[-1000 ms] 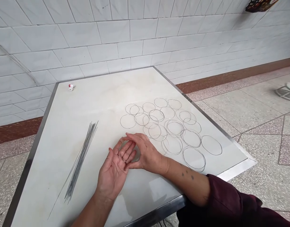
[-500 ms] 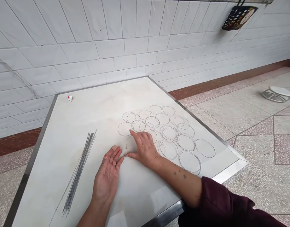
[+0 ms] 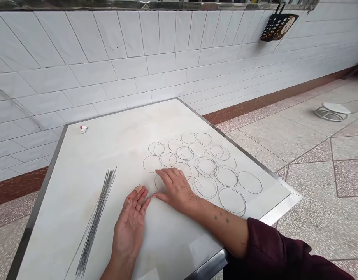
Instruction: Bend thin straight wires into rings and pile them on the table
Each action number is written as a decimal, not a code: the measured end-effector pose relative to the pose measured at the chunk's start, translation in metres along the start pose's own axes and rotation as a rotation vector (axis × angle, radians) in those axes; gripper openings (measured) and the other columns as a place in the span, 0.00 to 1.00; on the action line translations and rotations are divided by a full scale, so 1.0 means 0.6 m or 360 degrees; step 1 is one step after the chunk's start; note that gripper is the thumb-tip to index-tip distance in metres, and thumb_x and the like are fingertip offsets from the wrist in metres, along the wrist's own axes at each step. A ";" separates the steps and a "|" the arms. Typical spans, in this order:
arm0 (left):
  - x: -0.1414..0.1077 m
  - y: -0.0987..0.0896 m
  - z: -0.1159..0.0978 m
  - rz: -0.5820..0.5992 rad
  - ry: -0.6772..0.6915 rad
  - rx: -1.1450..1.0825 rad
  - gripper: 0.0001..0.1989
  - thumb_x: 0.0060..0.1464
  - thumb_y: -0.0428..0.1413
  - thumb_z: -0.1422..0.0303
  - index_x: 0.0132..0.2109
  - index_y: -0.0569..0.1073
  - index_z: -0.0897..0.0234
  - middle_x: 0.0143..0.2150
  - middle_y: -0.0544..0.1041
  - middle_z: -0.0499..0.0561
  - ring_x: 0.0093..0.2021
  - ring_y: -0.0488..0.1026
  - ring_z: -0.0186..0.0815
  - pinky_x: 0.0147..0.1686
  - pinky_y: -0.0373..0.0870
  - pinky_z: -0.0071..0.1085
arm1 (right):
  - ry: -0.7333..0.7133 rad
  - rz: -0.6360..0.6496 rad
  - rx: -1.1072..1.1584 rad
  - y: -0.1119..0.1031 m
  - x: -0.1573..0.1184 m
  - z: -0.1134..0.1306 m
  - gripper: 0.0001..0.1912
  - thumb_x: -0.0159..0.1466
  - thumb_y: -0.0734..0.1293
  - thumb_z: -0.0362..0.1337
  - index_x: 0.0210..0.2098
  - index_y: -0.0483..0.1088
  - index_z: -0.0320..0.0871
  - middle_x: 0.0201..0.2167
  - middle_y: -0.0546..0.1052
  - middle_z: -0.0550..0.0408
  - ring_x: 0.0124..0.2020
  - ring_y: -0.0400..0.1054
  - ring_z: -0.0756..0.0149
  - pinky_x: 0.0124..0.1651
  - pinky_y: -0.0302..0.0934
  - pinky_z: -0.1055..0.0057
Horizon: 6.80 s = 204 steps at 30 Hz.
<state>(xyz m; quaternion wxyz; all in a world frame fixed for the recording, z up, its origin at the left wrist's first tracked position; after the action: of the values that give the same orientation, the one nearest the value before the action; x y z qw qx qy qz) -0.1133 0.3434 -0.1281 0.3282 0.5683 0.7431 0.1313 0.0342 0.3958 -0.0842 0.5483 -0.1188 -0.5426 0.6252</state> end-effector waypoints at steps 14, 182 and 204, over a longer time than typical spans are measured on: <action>0.002 -0.027 -0.044 -0.0229 0.0344 0.0177 0.11 0.57 0.59 0.58 0.42 0.80 0.58 0.52 0.77 0.51 0.60 0.67 0.44 0.58 0.63 0.41 | -0.0477 0.0393 -0.0064 0.052 -0.062 0.096 0.16 0.67 0.67 0.47 0.45 0.70 0.40 0.42 0.74 0.50 0.42 0.63 0.58 0.45 0.62 0.62; -0.003 0.008 -0.047 -0.0059 0.0438 0.1115 0.23 0.61 0.53 0.52 0.53 0.79 0.61 0.24 0.72 0.47 0.32 0.72 0.39 0.47 0.70 0.41 | 0.0239 -0.0183 0.0895 0.000 0.000 0.008 0.15 0.69 0.60 0.34 0.50 0.75 0.51 0.37 0.71 0.53 0.36 0.69 0.66 0.36 0.68 0.69; 0.003 0.008 -0.040 0.0050 0.0220 0.1182 0.18 0.60 0.54 0.53 0.46 0.81 0.57 0.26 0.75 0.48 0.36 0.71 0.41 0.50 0.64 0.38 | -0.0026 -0.0209 0.0775 -0.008 -0.006 0.023 0.20 0.68 0.59 0.27 0.53 0.72 0.53 0.37 0.70 0.55 0.35 0.68 0.69 0.33 0.68 0.73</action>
<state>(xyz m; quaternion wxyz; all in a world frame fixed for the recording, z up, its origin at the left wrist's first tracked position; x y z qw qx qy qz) -0.1252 0.3507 -0.1084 0.0467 0.6497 0.7516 -0.1039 0.0279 0.3845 -0.0766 0.5959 0.0575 -0.3869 0.7014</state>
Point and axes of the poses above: each hand's wrist, its own x-axis towards the middle knuckle, its own y-axis out of the palm, z = x × y, the point moved 9 cm from there along x, towards the middle knuckle
